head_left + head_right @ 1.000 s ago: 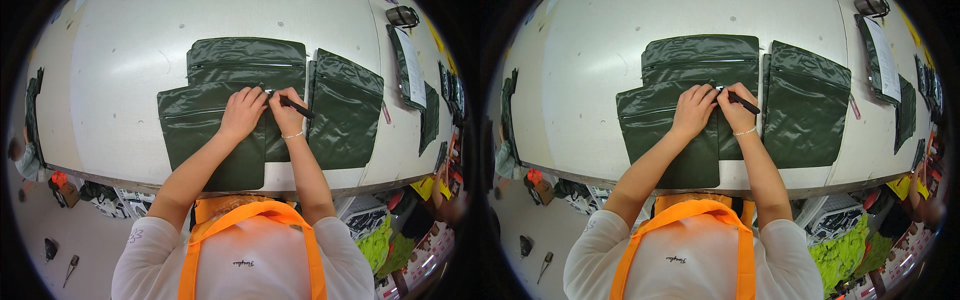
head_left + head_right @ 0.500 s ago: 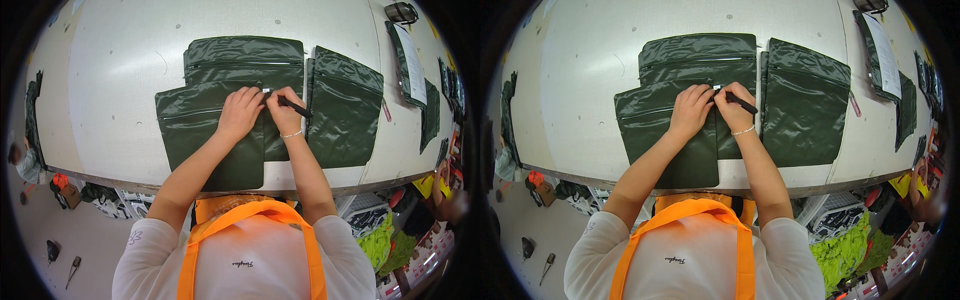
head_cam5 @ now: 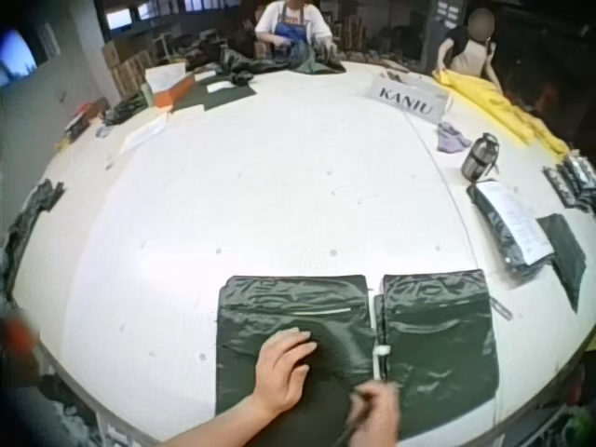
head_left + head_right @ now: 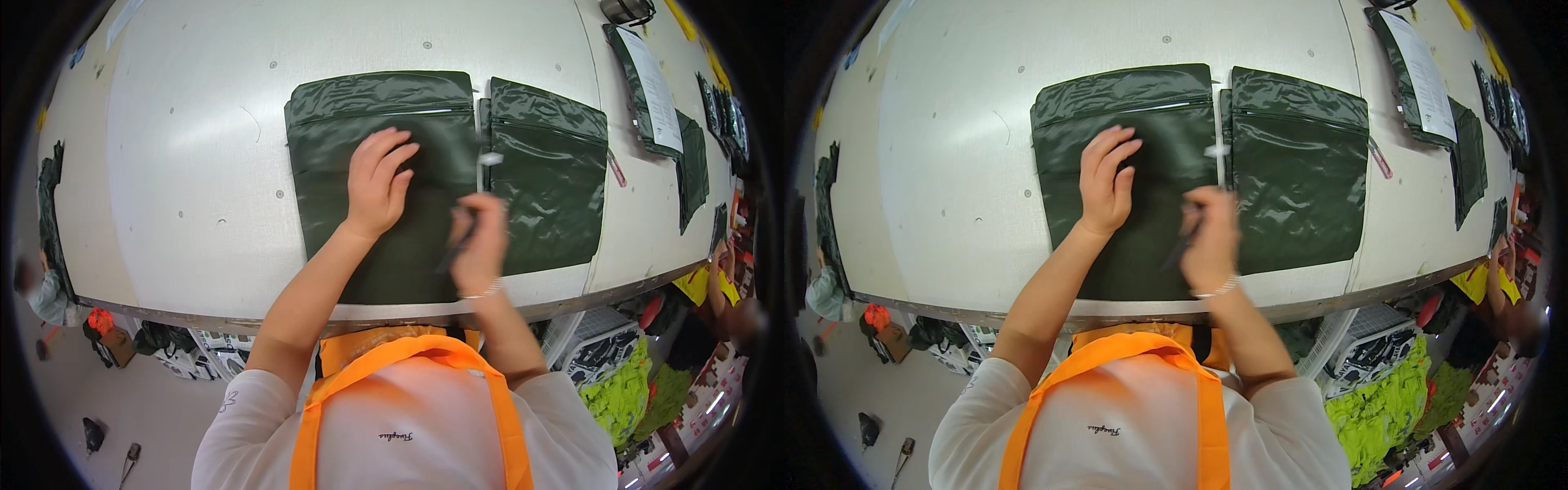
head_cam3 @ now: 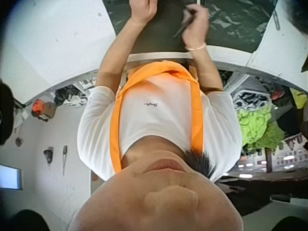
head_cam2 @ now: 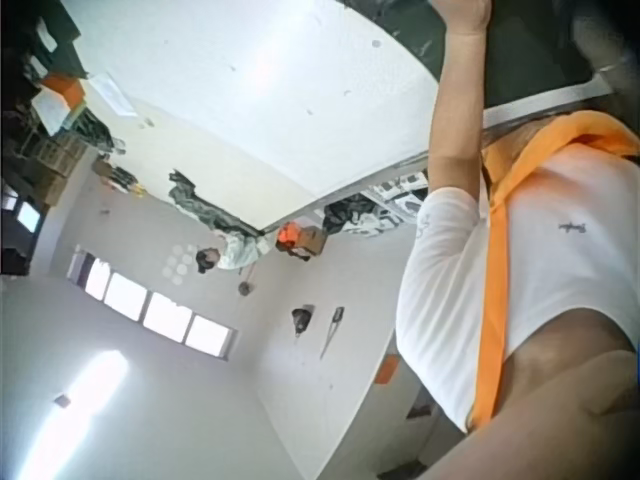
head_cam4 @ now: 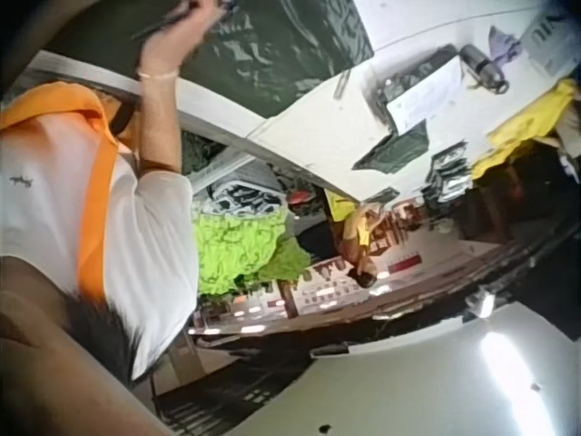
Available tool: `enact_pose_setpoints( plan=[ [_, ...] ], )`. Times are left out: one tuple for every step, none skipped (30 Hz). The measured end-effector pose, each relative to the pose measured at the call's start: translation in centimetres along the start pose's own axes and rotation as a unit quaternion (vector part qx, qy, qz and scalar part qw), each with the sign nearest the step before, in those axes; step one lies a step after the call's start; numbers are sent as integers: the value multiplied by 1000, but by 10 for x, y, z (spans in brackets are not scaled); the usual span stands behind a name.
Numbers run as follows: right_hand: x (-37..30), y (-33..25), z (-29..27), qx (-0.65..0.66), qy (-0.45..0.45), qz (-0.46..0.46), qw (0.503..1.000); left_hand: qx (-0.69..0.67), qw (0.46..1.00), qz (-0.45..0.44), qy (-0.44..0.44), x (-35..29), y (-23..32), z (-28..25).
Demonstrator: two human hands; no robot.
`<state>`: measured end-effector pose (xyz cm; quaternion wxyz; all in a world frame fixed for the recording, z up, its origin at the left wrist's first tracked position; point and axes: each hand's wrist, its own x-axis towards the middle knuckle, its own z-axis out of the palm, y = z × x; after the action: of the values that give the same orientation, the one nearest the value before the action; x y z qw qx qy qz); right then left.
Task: The person folds dark green garments on a white table, places instruction sheets inside, and stacks them. They then unfold a jacket, smooth it out, and adjust the collar and zipper area.
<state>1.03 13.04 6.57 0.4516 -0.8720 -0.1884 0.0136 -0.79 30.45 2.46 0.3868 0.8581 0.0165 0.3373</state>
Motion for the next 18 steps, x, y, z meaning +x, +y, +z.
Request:
enact_pose_setpoints(
  plan=[
    [18, 0, -30, -68, 54, -16, 996, -7, 1000, -6, -20, 9, 2, 3],
    [31, 19, -60, -55, 114, 14, 992, 9, 999, -27, -40, 18, 5, 10],
    [47, 32, -94, -37, 131, 38, 990, 23, 997, -46, -58, 27, 7, 21],
    [64, 41, -128, -110, 130, 4, 985, 47, 994, -55, -79, 33, 7, 35],
    [78, 65, -157, -139, 124, -22, 982, 69, 991, -62, -100, 36, 4, 51],
    [88, 97, -182, -160, 111, -17, 981, 91, 985, -57, -132, 34, -2, 68],
    [95, 112, -187, -182, 102, 12, 978, 108, 982, -56, -145, 32, -6, 76],
    [103, 123, -187, -202, 89, 42, 974, 127, 977, -57, -159, 29, -9, 81],
    [109, 130, -189, -222, 76, 71, 969, 147, 972, -59, -173, 25, -13, 85],
    [114, 129, -183, -305, 56, 27, 950, 172, 966, -58, -185, 19, -15, 82],
    [110, 132, -171, -314, 75, -34, 946, 179, 963, -59, -195, 12, -14, 73],
    [107, 131, -158, -237, 95, -17, 967, 185, 959, -61, -204, 4, -12, 63],
    [101, 118, -135, -156, 111, 2, 982, 193, 955, -66, -216, -6, -10, 51],
    [95, 104, -113, -92, 107, -5, 990, 198, 952, -68, -222, -15, -7, 40],
    [89, 87, -92, -29, 106, -11, 994, 202, 948, -76, -234, -23, -3, 29],
    [83, 69, -75, 64, 77, 50, 994, 209, 943, -85, -243, -31, 0, 18],
    [76, 60, -54, 98, 69, 48, 992, 214, 939, -92, -252, -36, 4, 8],
    [71, 52, -36, 127, 68, 49, 988, 206, 945, -95, -235, -40, 9, 1]
  ],
)
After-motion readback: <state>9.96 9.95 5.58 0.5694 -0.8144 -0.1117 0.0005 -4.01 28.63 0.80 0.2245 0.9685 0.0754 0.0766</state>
